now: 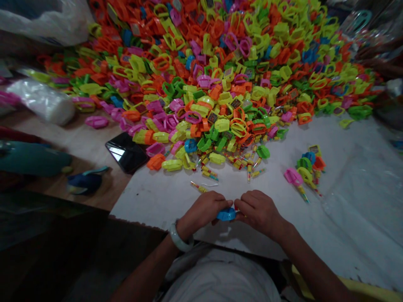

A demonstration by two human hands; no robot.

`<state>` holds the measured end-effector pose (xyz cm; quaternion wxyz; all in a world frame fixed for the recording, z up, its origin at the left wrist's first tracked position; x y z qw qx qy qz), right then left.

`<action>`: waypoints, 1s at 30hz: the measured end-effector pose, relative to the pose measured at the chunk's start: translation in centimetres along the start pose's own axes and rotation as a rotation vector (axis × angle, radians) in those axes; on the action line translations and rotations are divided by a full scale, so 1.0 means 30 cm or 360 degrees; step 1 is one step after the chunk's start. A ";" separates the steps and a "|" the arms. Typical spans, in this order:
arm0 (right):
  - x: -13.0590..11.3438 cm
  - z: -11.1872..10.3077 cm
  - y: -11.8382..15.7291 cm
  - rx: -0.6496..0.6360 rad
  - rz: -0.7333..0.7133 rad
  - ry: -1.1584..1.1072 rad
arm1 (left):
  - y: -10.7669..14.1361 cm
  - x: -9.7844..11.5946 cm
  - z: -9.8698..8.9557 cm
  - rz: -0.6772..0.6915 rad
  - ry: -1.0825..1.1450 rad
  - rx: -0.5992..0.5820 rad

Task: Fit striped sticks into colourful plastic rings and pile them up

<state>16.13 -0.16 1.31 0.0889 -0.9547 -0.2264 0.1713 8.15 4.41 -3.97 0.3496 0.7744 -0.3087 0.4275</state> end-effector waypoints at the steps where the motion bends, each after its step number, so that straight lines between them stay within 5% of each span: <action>1: 0.004 0.001 -0.001 -0.0003 0.0004 0.0002 | -0.001 -0.001 0.002 0.0001 0.0006 -0.0015; 10: -0.020 0.015 0.006 0.0031 -0.0012 0.0075 | -0.004 -0.022 -0.009 0.0010 0.0041 0.0056; 18: 0.045 -0.019 0.009 0.0094 0.0280 -0.0056 | -0.013 0.013 -0.013 -0.0037 -0.0131 0.0062; 30: 0.025 -0.016 0.004 0.0044 0.0157 0.0151 | -0.017 0.043 -0.033 -0.0001 -0.0222 0.0133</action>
Point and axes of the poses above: each hand's wrist, its own y-axis away from the middle knuckle, its own z-axis out of the palm, x = y × z, the point moved 9 cm from there along -y, towards the middle knuckle, and after that the axes turned 11 degrees about z, right-handed, at the moved point
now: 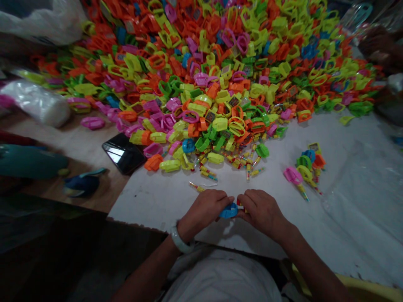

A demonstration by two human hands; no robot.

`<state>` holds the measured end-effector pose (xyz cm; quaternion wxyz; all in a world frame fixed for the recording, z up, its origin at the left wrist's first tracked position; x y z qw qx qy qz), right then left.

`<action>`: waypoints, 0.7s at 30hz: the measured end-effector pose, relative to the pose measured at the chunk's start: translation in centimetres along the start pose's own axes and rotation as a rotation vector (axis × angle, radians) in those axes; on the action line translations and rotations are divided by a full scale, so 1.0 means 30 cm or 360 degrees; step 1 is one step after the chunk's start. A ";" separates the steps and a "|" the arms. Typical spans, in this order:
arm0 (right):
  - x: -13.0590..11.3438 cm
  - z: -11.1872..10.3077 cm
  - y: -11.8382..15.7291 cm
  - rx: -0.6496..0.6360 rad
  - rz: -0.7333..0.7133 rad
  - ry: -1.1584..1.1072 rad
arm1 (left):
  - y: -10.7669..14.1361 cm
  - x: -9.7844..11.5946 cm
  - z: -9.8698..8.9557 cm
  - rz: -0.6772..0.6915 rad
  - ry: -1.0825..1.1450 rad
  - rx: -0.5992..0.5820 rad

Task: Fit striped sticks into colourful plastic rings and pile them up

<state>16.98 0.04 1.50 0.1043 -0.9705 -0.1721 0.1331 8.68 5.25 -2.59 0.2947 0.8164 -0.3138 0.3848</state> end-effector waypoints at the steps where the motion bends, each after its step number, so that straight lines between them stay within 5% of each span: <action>1: -0.001 0.000 0.001 -0.0004 -0.0010 0.0009 | 0.000 -0.004 0.004 -0.0014 0.0001 -0.0017; 21: 0.009 0.008 0.014 0.0024 0.0007 -0.0060 | -0.008 0.000 0.024 -0.0044 0.0033 -0.0089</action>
Point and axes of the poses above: each hand's wrist, its own y-axis away from the middle knuckle, its own z-axis out of the palm, x = y × z, the point moved 9 cm from there along -y, towards the middle knuckle, and after that the axes turned 11 degrees about z, right-handed, at the moved point
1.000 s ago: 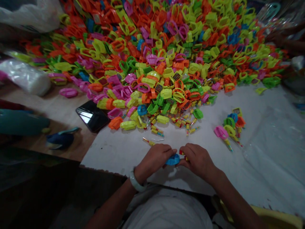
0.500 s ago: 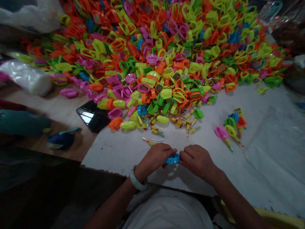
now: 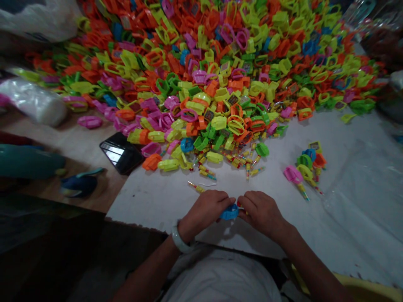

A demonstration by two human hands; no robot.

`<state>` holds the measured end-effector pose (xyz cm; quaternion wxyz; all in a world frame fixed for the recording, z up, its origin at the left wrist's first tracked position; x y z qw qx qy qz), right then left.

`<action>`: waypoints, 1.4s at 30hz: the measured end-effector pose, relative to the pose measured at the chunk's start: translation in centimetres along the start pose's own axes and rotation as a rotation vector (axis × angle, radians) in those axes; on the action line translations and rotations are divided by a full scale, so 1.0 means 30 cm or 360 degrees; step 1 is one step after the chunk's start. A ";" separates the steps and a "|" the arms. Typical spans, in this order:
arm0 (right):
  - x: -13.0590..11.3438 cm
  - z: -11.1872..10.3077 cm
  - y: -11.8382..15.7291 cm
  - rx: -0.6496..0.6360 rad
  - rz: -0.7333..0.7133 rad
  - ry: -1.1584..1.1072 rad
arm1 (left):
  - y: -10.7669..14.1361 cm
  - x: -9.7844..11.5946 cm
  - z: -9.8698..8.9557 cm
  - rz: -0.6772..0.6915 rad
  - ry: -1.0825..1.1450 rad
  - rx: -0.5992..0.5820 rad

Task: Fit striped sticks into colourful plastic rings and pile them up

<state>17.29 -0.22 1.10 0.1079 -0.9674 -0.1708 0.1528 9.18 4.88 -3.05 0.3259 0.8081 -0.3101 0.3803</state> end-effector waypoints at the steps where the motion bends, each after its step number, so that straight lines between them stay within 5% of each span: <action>1: -0.001 -0.002 0.000 0.0008 -0.0013 -0.0001 | 0.000 -0.001 0.000 -0.0002 0.0010 0.0006; 12: -0.018 0.023 0.010 -0.0102 -0.0116 -0.0027 | -0.006 -0.050 0.047 -0.0023 0.0359 -0.0132; 20: -0.010 0.025 0.035 0.0029 0.0006 0.0000 | -0.028 -0.033 0.057 0.0066 0.0185 -0.0009; 25: 0.156 -0.005 0.113 0.0019 0.0334 -0.0095 | -0.034 -0.020 0.044 0.0003 0.0220 0.0151; 30: 0.370 -0.205 0.191 0.0518 0.0744 0.0352 | 0.015 -0.030 -0.109 0.0007 -0.0044 0.0552; 32: 0.372 -0.221 0.150 0.0590 0.0848 0.0269 | 0.040 -0.042 -0.192 -0.0002 -0.0201 0.0816; 35: 0.262 -0.102 -0.030 0.0406 0.0746 -0.0110 | 0.056 -0.062 -0.271 -0.0002 -0.0260 0.1108; 39: 0.127 0.098 -0.291 0.0201 0.0705 -0.0082 | 0.049 -0.109 -0.280 -0.0082 -0.0124 0.1162; 42: 0.108 0.158 -0.354 0.0167 0.0728 0.0001 | 0.070 -0.136 -0.272 -0.0172 -0.0016 0.1160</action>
Point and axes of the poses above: each hand's wrist, its own y-axis away from the middle knuckle, its own z-axis out of the palm, x = y × z, the point moved 9 cm from there along -y, towards the middle knuckle, and after that the axes turned 11 degrees about z, right-handed, at the moved point
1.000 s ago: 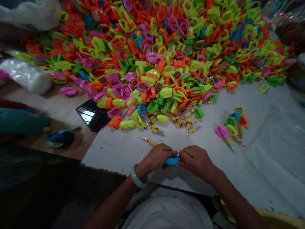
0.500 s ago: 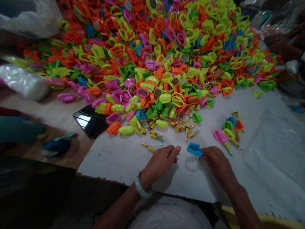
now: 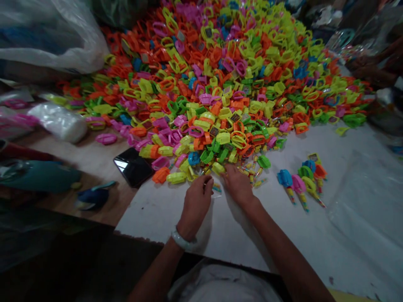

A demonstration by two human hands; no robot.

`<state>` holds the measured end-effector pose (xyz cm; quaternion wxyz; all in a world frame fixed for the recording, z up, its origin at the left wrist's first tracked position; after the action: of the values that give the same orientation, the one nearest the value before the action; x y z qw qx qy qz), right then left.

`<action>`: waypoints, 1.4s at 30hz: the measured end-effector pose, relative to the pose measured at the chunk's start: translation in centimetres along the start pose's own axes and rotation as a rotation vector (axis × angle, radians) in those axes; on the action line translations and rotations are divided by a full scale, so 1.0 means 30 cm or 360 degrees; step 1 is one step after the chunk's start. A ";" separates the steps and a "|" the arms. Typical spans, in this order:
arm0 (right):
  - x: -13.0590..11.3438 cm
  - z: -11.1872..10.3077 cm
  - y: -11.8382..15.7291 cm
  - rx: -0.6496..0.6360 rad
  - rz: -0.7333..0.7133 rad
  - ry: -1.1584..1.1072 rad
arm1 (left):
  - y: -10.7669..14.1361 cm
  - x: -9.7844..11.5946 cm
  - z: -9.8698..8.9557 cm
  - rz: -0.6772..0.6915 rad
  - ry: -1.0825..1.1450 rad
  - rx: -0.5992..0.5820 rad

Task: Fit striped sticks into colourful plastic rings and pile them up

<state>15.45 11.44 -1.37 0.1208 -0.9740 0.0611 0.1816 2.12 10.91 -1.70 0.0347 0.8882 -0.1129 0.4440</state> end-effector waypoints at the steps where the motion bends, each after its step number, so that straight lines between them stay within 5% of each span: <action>1: 0.003 -0.002 0.009 0.0004 -0.0020 -0.0012 | 0.007 -0.007 -0.006 -0.0045 0.0047 0.0010; 4: 0.011 -0.036 0.090 -0.0043 -0.0242 -0.0072 | 0.022 -0.015 0.000 -0.0194 0.0397 -0.0042; 8: -0.022 -0.094 0.222 -0.0180 -0.0656 -0.0174 | 0.039 0.046 0.114 -0.0236 0.0921 -0.0641; 10: -0.002 -0.117 0.231 -0.0265 -0.0499 -0.0382 | 0.047 0.073 0.146 -0.0156 0.0959 -0.0815; 14: 0.106 -0.145 0.219 -0.0361 0.0131 -0.0849 | 0.047 0.054 0.141 -0.0054 0.0762 -0.0623; 19: 0.119 -0.140 0.265 -0.0643 0.0032 -0.0934 | 0.087 0.068 0.131 0.0136 0.0330 -0.0434; 24: 0.157 -0.123 0.287 -0.0646 0.0260 -0.0917 | 0.112 0.113 0.135 0.0304 0.0016 -0.0418; 30: 0.117 -0.165 0.277 -0.0486 0.0003 -0.0811 | 0.110 0.146 0.158 0.0429 -0.0140 -0.0507; 42: 0.084 -0.169 0.313 -0.0302 -0.0430 -0.0435 | 0.116 0.118 0.195 0.0326 -0.0209 -0.0613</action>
<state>17.97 0.89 0.29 0.0590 -0.9467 -0.1044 0.2990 7.94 5.98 -2.56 0.1510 0.8761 -0.2873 0.3566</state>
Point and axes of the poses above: each hand's wrist, its own y-axis away from the middle knuckle, its own z-axis out of the palm, x = y × z, the point moved 9 cm from there along -y, towards the middle knuckle, and after that the axes turned 11 degrees about z, right-handed, at the moved point
